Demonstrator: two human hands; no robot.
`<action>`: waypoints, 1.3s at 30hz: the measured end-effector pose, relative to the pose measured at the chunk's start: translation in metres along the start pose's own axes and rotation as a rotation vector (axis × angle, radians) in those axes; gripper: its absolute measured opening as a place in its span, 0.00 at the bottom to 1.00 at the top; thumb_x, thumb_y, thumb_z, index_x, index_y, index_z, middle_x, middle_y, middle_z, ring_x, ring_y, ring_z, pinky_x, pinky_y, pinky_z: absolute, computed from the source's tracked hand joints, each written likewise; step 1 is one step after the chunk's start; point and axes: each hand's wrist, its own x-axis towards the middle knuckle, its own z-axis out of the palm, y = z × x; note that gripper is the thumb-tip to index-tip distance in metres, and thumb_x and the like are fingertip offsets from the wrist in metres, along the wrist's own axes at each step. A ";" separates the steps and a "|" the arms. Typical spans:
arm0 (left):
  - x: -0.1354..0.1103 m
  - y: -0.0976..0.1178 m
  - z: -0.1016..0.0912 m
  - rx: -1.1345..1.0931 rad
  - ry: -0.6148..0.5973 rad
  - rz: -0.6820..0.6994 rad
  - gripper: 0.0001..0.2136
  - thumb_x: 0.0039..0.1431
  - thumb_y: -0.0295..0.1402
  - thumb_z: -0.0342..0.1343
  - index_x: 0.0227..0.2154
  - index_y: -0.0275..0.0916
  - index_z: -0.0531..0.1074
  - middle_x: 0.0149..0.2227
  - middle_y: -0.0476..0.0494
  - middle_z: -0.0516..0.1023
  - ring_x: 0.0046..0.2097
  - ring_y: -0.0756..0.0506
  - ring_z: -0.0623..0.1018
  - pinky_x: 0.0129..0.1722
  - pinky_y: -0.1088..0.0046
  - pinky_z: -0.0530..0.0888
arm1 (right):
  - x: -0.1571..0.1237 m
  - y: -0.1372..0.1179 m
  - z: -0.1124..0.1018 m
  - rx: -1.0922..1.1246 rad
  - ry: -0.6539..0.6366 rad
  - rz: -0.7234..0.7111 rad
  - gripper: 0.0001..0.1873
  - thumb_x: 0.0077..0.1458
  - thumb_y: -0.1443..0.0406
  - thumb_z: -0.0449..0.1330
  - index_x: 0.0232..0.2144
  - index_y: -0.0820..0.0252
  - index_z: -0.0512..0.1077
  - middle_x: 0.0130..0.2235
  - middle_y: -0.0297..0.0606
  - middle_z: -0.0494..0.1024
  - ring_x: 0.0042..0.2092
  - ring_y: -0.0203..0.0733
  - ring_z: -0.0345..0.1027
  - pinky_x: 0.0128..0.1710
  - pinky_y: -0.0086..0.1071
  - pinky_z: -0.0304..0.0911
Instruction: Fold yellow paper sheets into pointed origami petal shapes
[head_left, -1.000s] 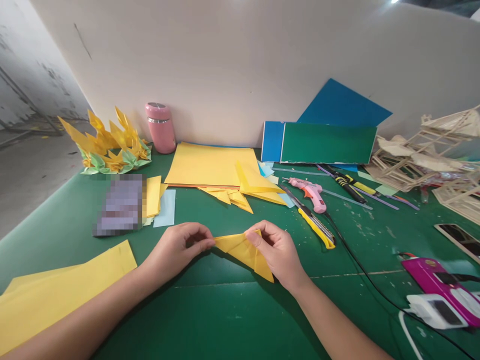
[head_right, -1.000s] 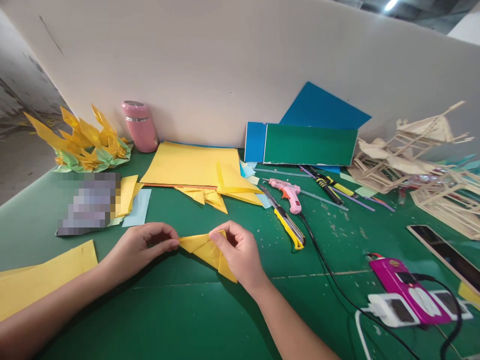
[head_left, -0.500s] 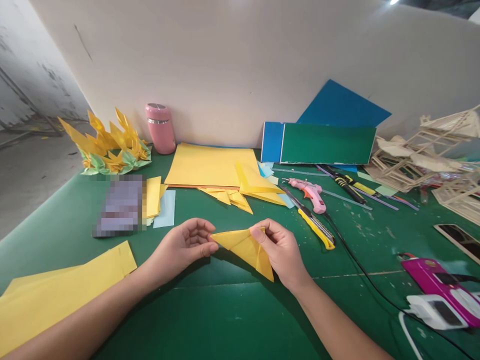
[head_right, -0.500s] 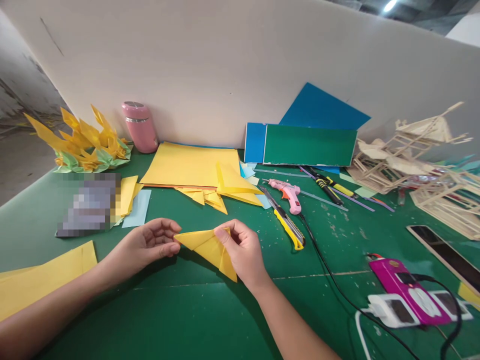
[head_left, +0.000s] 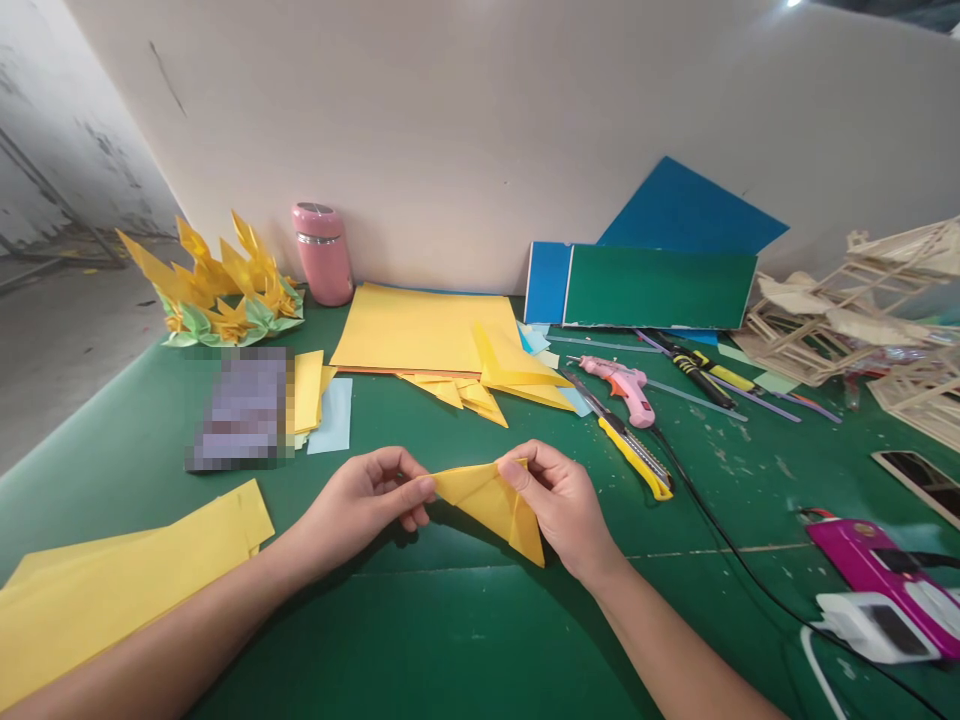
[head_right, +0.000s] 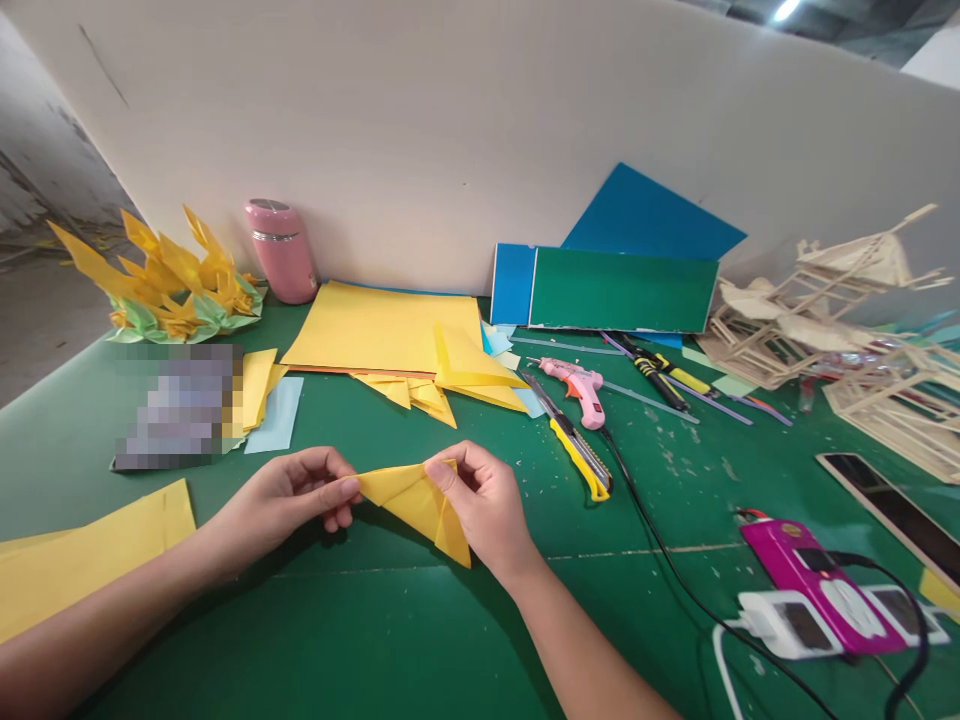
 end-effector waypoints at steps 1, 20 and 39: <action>0.000 0.001 -0.001 -0.012 0.002 0.000 0.18 0.45 0.49 0.64 0.23 0.37 0.71 0.20 0.49 0.75 0.23 0.51 0.72 0.25 0.74 0.70 | 0.001 0.000 -0.001 0.000 0.007 0.000 0.20 0.46 0.48 0.65 0.23 0.58 0.71 0.24 0.33 0.71 0.27 0.37 0.63 0.27 0.29 0.60; 0.000 -0.001 -0.001 0.242 0.048 0.016 0.17 0.46 0.50 0.58 0.22 0.39 0.69 0.20 0.50 0.71 0.21 0.50 0.69 0.20 0.75 0.65 | 0.002 -0.003 0.000 -0.043 -0.010 0.006 0.17 0.45 0.51 0.65 0.22 0.58 0.72 0.23 0.33 0.73 0.26 0.37 0.64 0.27 0.30 0.61; 0.004 -0.012 -0.003 0.391 0.083 0.480 0.09 0.57 0.29 0.48 0.29 0.40 0.74 0.36 0.45 0.72 0.37 0.47 0.73 0.37 0.73 0.72 | -0.003 -0.004 0.006 -0.024 -0.156 0.004 0.21 0.51 0.52 0.61 0.42 0.58 0.74 0.26 0.32 0.72 0.25 0.35 0.63 0.24 0.27 0.61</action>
